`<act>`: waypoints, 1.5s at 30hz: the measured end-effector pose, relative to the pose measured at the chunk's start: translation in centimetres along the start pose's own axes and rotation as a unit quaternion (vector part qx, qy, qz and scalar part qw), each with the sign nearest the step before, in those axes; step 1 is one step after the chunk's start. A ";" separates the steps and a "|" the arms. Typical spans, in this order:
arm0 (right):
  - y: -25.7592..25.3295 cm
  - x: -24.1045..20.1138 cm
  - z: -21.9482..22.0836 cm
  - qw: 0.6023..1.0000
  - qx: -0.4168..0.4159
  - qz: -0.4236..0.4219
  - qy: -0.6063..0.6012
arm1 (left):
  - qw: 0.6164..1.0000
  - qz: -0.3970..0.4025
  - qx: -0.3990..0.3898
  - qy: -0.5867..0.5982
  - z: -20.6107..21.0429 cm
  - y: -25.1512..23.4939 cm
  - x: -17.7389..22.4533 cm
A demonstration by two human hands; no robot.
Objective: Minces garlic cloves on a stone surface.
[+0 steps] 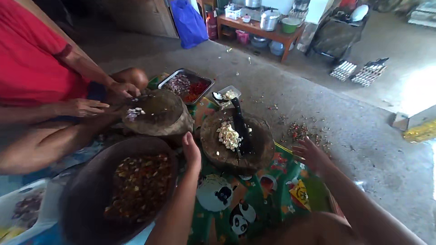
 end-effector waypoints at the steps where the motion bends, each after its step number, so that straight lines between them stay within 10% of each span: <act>1: -2.2 -0.9 0.7 1.000 -0.003 0.006 0.017 | 0.999 0.018 0.024 -0.030 1.2 -0.2 -0.4; 6: -15.5 -7.6 6.3 0.965 -0.018 -0.100 0.241 | 0.990 0.077 0.074 -0.089 4.7 0.0 -1.2; 11: -27.6 -15.8 16.2 0.776 0.004 -0.298 0.556 | 0.978 0.133 0.045 -0.154 4.8 -0.3 -1.9; 19: -31.3 -18.5 24.0 0.650 -0.014 -0.334 0.683 | 0.986 0.086 0.042 -0.137 4.6 0.1 -1.2; 32: -15.8 -8.7 0.4 0.781 0.202 -0.349 0.477 | 0.988 0.059 0.021 -0.143 4.6 0.2 -0.6; 40: -2.9 4.9 -8.1 0.808 0.076 -0.367 0.454 | 0.988 0.037 0.026 -0.147 4.4 0.3 0.1; 45: -0.9 4.5 -7.6 0.816 0.037 -0.180 0.548 | 0.996 -0.018 0.009 -0.085 3.7 -1.2 -0.1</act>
Point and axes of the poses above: each hand's wrist, its own y-axis away from the middle knuckle, its own z-axis out of the palm, x = y × z, the point moved 3 cm from there along -y, towards the middle knuckle, and after that the axes turned 8 degrees about z, right-handed, at the moved point
